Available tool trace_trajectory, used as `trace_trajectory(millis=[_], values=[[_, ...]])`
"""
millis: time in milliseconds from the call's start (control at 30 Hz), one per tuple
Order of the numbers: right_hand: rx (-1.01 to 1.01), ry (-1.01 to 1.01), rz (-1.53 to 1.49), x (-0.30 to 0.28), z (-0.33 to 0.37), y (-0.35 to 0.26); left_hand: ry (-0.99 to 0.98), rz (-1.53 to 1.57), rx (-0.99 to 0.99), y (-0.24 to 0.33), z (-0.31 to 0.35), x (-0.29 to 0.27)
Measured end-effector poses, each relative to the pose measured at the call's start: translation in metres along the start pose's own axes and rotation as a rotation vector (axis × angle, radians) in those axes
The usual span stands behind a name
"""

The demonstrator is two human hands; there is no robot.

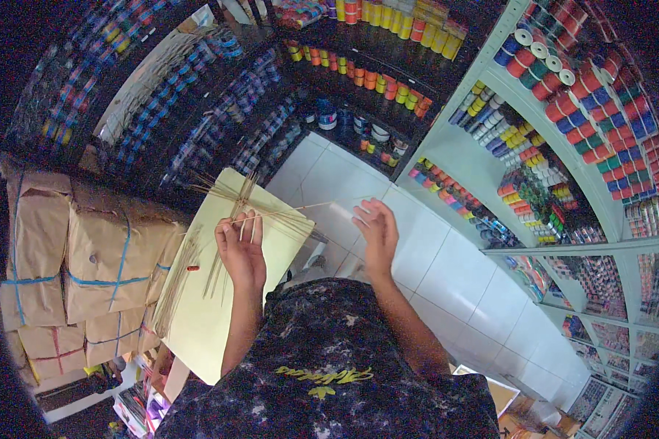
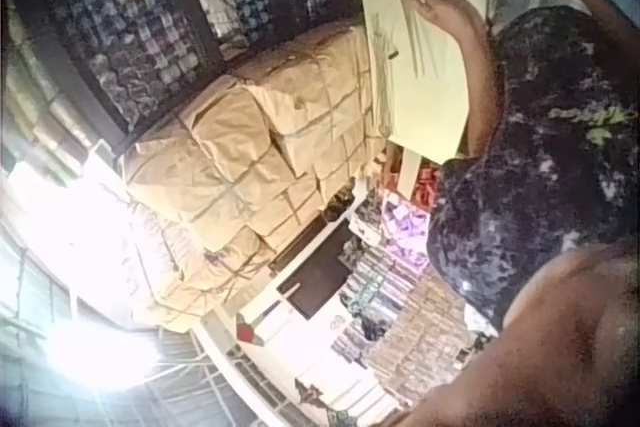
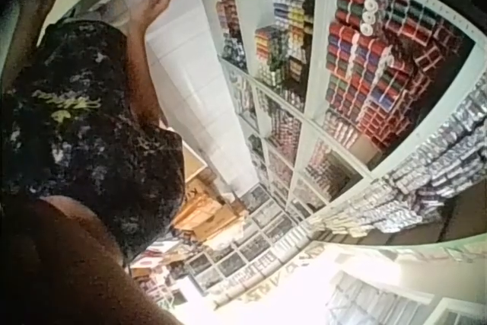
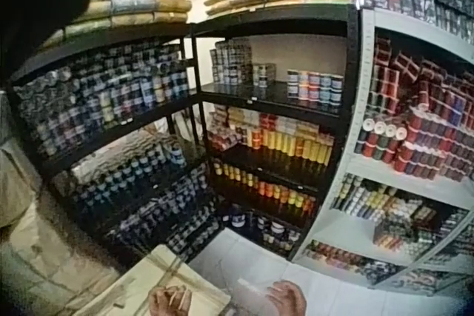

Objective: Assembling a kite frame by tying thin bamboo sticks together with thread.

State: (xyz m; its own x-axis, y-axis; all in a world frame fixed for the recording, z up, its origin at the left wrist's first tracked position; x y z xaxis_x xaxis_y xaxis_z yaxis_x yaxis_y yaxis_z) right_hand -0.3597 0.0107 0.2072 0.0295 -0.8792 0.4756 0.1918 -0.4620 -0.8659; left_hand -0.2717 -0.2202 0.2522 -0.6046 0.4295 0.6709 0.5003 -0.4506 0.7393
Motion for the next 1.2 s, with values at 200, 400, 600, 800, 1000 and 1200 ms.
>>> trace_trajectory(millis=[200, 400, 600, 800, 1000, 1200], values=[[0.036, 0.135, -0.215, -0.007, -0.012, -0.042, 0.011, 0.019, -0.034, 0.005, -0.002, -0.002], [-0.063, 0.271, -0.28, -0.022, -0.017, -0.063, 0.001, 0.048, -0.089, 0.005, -0.008, 0.0], [-0.102, 0.284, -0.358, -0.022, -0.005, -0.08, -0.001, 0.037, -0.098, 0.004, -0.003, 0.004], [-0.208, 0.236, -0.321, -0.026, -0.004, -0.096, 0.016, 0.033, -0.084, 0.005, -0.007, 0.009], [-0.275, 0.318, -0.24, -0.041, -0.014, -0.105, 0.034, -0.193, 0.07, 0.02, -0.023, 0.026], [-0.358, 0.411, -0.107, -0.036, -0.013, -0.114, -0.126, -0.568, 0.444, 0.043, -0.041, 0.016]])
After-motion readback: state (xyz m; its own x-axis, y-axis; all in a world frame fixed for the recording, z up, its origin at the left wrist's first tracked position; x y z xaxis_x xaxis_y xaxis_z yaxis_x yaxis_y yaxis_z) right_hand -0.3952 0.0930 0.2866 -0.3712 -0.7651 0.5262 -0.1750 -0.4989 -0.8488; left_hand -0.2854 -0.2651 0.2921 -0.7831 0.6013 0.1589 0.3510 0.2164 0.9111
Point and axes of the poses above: each hand's wrist, its own z-axis away from the middle knuckle, its own x-axis out of the palm, y = z × x, the point moved 1 cm from there along -z, towards the middle knuckle, and after that the axes turned 6 degrees about x, right-handed, at the moved point
